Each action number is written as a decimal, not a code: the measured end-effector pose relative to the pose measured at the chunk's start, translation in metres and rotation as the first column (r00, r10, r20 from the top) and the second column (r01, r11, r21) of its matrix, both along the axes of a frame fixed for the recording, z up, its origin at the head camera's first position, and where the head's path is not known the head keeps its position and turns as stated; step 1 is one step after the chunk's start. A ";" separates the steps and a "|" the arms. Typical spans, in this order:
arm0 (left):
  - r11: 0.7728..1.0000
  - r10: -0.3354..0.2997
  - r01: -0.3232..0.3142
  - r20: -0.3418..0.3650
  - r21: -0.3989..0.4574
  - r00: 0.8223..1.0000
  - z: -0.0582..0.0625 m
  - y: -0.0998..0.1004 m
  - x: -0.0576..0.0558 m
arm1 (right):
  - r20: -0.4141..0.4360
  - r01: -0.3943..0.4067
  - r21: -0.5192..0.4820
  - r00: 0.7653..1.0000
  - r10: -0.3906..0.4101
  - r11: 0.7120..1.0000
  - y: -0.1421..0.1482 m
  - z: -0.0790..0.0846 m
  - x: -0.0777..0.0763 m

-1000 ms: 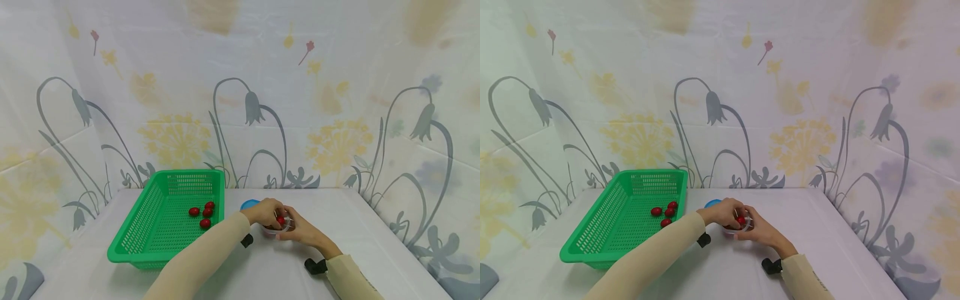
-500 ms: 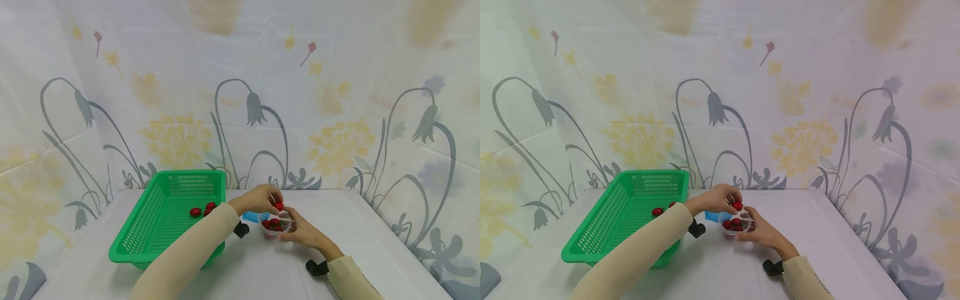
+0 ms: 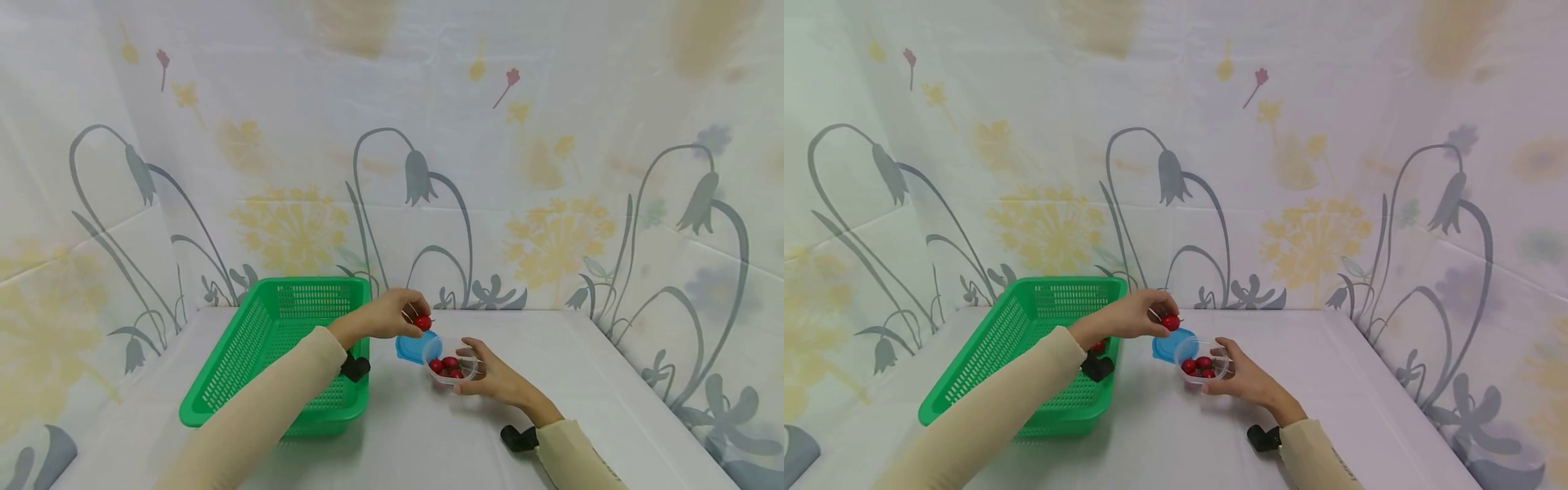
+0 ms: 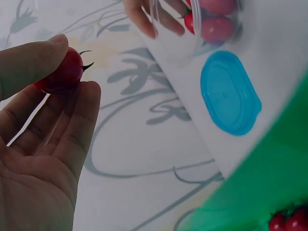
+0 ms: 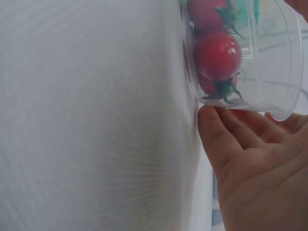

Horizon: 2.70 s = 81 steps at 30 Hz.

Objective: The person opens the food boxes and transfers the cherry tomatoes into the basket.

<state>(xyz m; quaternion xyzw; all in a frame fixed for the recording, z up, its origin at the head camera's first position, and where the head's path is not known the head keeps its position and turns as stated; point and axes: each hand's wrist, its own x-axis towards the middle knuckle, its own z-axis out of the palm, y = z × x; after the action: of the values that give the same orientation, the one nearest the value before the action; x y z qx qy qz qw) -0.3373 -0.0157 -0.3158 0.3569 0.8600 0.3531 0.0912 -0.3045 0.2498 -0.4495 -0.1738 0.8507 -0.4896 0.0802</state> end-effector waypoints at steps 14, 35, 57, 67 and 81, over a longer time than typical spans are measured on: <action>0.998 0.068 -0.067 -0.057 0.016 0.996 -0.004 -0.068 -0.010 | -0.018 0.001 0.008 1.000 -0.001 1.000 -0.001 0.001 0.001; 0.985 0.171 -0.169 0.058 -0.037 0.984 -0.045 -0.143 -0.027 | 0.000 0.008 0.010 1.000 -0.008 1.000 0.000 0.002 0.001; 0.960 0.164 -0.160 -0.004 -0.228 0.986 -0.065 -0.149 -0.031 | -0.024 -0.003 0.005 1.000 0.003 1.000 0.001 0.000 -0.001; 0.971 0.146 -0.138 0.027 -0.195 0.989 -0.065 -0.150 -0.030 | -0.018 -0.012 -0.001 1.000 0.012 1.000 0.001 0.000 -0.001; 0.976 0.137 -0.143 -0.051 -0.162 0.989 -0.043 -0.144 -0.032 | -0.018 -0.014 -0.006 1.000 0.014 1.000 0.001 0.000 -0.001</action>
<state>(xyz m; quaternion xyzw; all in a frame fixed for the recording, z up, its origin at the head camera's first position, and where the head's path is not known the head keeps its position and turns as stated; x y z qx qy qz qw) -0.3691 -0.1596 -0.3584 0.2937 0.9110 0.2788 0.0782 -0.3050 0.2511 -0.4493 -0.1842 0.8486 -0.4901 0.0755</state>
